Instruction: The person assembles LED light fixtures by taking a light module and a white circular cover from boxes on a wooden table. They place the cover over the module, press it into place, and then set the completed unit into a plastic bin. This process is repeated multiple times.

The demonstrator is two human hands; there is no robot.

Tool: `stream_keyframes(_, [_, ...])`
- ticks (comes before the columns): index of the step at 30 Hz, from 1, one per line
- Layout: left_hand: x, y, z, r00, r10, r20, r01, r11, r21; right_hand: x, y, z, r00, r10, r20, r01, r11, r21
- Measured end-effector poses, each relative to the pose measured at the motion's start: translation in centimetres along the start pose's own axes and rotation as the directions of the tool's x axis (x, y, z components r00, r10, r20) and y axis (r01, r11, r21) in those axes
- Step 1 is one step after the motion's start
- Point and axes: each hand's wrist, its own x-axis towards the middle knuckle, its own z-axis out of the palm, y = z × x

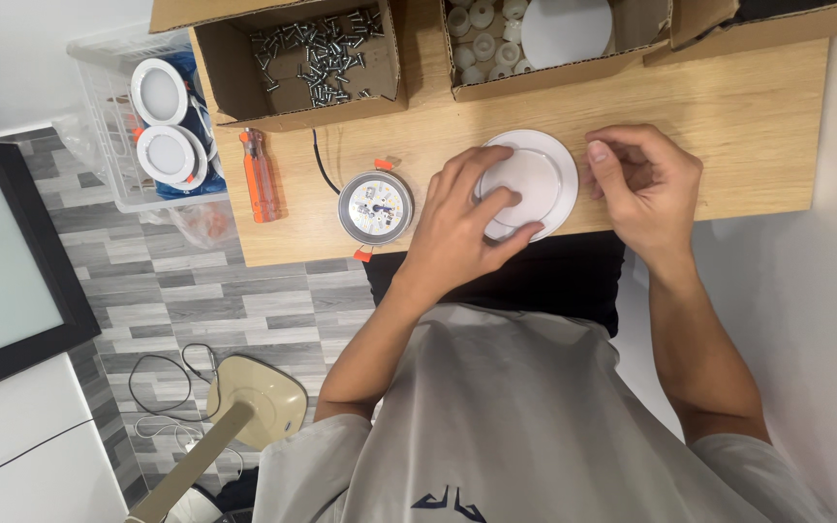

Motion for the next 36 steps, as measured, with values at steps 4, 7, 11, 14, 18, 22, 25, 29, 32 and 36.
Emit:
stream_keyframes(4, [-0.1,0.0,0.2,0.999,0.046,0.006,-0.046,0.996,0.076,0.0,0.0,0.0,1.0,-0.017,0.001,0.017,1.0,-0.01])
stream_keyframes(7, [-0.2,0.3,0.0,0.998,0.059,0.005,-0.059,0.995,0.078,-0.2,-0.1,-0.1,1.0,-0.024,0.007,0.024,0.999,-0.025])
stream_keyframes(11, [-1.3,0.4,0.5,0.978,0.168,-0.125,-0.157,0.984,0.087,-0.4,0.2,-0.2,0.999,-0.042,0.02,0.042,0.999,-0.03])
stream_keyframes(14, [-2.6,1.9,-0.4,0.958,0.179,-0.224,-0.168,0.983,0.069,-0.4,0.3,-0.3,0.999,-0.046,0.025,0.046,0.999,0.004])
stream_keyframes(18, [-4.7,1.8,-4.1,0.926,0.172,-0.335,-0.145,0.984,0.105,-0.5,-0.3,-0.3,0.997,-0.07,0.042,0.07,0.998,0.0])
stream_keyframes(22, [-6.9,0.1,-8.5,0.947,0.142,-0.288,-0.056,0.957,0.285,-0.7,-1.9,0.0,0.996,0.081,0.035,-0.077,0.99,-0.122])
stream_keyframes(25, [-7.9,-1.0,-10.0,0.95,0.074,-0.302,0.045,0.929,0.367,-0.9,-1.7,0.1,0.996,0.072,0.051,-0.065,0.99,-0.125])
stream_keyframes(29, [-8.5,-2.6,-10.2,0.964,0.004,-0.266,0.073,0.958,0.279,-1.0,-1.4,0.1,0.997,0.058,0.059,-0.05,0.991,-0.123])
stream_keyframes(32, [-8.9,-3.5,-9.5,0.963,0.013,-0.268,0.048,0.974,0.221,-1.0,-1.3,0.1,0.996,0.05,0.071,-0.042,0.993,-0.113])
stream_keyframes(36, [-9.2,-3.9,-9.2,0.952,0.051,-0.302,0.004,0.984,0.18,-1.0,-1.4,0.1,0.996,0.029,0.085,-0.018,0.992,-0.122])
